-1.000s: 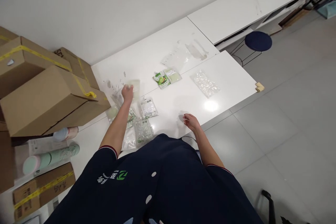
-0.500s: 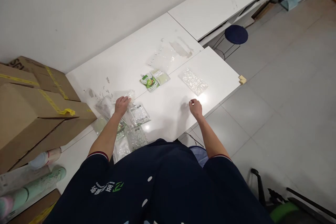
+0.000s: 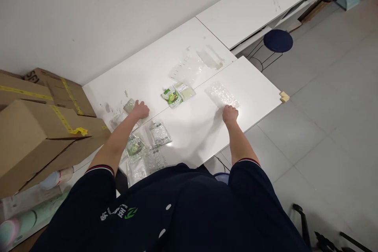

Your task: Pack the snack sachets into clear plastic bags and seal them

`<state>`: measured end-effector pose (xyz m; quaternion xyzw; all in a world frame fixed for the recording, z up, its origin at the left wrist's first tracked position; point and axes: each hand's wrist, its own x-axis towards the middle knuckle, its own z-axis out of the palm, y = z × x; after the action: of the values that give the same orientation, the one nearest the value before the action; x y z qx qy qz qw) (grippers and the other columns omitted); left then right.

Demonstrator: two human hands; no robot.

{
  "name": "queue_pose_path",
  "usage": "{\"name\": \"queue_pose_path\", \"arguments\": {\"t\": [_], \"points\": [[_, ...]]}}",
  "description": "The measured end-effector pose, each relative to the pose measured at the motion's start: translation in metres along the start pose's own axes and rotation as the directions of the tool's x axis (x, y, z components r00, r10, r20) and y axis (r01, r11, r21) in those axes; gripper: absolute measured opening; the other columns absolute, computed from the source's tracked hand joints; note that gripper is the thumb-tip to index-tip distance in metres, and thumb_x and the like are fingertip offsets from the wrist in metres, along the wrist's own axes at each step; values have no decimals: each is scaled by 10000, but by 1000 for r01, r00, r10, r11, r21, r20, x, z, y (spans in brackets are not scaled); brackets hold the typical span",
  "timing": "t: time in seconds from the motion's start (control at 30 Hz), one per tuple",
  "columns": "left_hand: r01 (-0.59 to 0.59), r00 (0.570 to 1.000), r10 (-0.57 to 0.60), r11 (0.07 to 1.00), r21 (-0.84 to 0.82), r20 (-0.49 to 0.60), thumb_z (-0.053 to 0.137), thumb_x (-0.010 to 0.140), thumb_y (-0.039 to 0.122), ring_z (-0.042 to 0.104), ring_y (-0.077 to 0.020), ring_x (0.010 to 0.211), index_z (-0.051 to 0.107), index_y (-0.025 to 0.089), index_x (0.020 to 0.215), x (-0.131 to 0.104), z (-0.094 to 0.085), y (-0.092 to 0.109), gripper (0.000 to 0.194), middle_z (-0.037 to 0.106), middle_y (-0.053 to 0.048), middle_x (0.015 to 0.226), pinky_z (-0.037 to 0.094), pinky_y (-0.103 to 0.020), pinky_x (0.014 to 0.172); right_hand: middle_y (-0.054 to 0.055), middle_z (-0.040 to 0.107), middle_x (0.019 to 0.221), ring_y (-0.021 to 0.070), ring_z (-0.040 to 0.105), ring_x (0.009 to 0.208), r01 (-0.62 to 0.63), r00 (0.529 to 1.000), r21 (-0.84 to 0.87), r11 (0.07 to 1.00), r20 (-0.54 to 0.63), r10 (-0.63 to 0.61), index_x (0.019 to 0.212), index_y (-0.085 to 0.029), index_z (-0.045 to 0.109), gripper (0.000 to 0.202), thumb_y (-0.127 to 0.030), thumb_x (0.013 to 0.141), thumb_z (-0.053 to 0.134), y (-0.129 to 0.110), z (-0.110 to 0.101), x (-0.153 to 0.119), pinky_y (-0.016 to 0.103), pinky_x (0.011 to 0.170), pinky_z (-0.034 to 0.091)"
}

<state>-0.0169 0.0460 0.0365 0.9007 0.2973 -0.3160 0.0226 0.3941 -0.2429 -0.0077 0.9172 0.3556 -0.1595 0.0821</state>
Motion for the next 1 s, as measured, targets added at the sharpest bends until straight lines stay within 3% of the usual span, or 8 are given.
{"name": "queue_pose_path", "arguments": {"t": [0.17, 0.27, 0.37, 0.5, 0.63, 0.77, 0.87, 1.0], "points": [[143, 975, -169, 973, -181, -143, 511, 724, 144, 475, -358, 1156, 672, 106, 1062, 13, 17, 26, 376, 604, -232, 1136, 234, -575, 1044, 162, 659, 945, 266, 614, 912, -41, 996, 483, 875, -47, 72, 967, -156, 580, 215, -240, 903, 392, 8, -9, -30, 389, 797, 451], [158, 920, -275, 912, -378, -279, 521, 782, 187, 453, -371, 1176, 588, 102, 1208, 19, 4, 56, 439, 540, -247, 1210, 294, -534, 1016, 75, 673, 920, 192, 635, 831, 8, 995, 914, 406, -48, 88, 950, -207, 559, 206, -378, 876, 473, -9, -11, -70, 340, 769, 490], [73, 881, -283, 873, -481, -380, 579, 813, 353, 392, -385, 1237, 452, 186, 1369, 32, -15, 97, 595, 398, -208, 1406, 306, -535, 1015, -4, 647, 816, 137, 618, 723, -73, 997, 993, -95, 75, 24, 910, -237, 531, 277, -440, 758, 641, -39, -6, -109, 322, 734, 523], [81, 881, -318, 831, -550, -351, 593, 828, 356, 395, -393, 1233, 377, 154, 1418, 51, -23, 134, 659, 356, -232, 1433, 359, -513, 976, -43, 591, 696, 114, 565, 621, -282, 958, 914, -293, 282, -43, 811, -236, 497, 433, -407, 580, 821, -65, 15, -140, 288, 624, 534], [81, 910, -280, 843, -532, -305, 408, 862, 96, 487, -350, 1144, 498, 11, 1271, 54, -12, 132, 427, 519, -285, 1216, 421, -437, 907, -65, 497, 580, 89, 493, 534, -397, 912, 894, -206, 410, 19, 690, -217, 464, 481, -464, 538, 848, -60, 40, -154, 255, 536, 511], [40, 888, -270, 850, -525, -371, 335, 830, 9, 527, -316, 1094, 593, 69, 1092, 26, -9, 116, 373, 573, -237, 1129, 442, -408, 872, -41, 468, 578, 99, 499, 532, -426, 902, 902, -72, 430, 46, 657, -213, 454, 442, -582, 714, 692, -39, 48, -160, 264, 546, 513], [50, 796, -409, 780, -624, -447, 321, 873, 56, 545, -281, 1068, 590, 129, 1007, -14, -10, 111, 309, 585, -189, 1096, 445, -381, 874, 82, 590, 782, 213, 614, 766, -419, 907, 851, 317, 407, 108, 797, -196, 568, 395, -588, 839, 531, -28, 41, -165, 334, 647, 532], [-17, 619, -670, 510, -860, -410, 368, 931, 210, 606, -218, 899, 534, 193, 892, -73, 5, 125, 172, 607, -97, 914, 472, -345, 835, 213, 486, 1277, 356, 459, 1202, -101, 993, 646, 757, 26, 111, 1195, -163, 547, 531, -580, 878, 455, -39, 31, -177, 464, 931, 428]]}}
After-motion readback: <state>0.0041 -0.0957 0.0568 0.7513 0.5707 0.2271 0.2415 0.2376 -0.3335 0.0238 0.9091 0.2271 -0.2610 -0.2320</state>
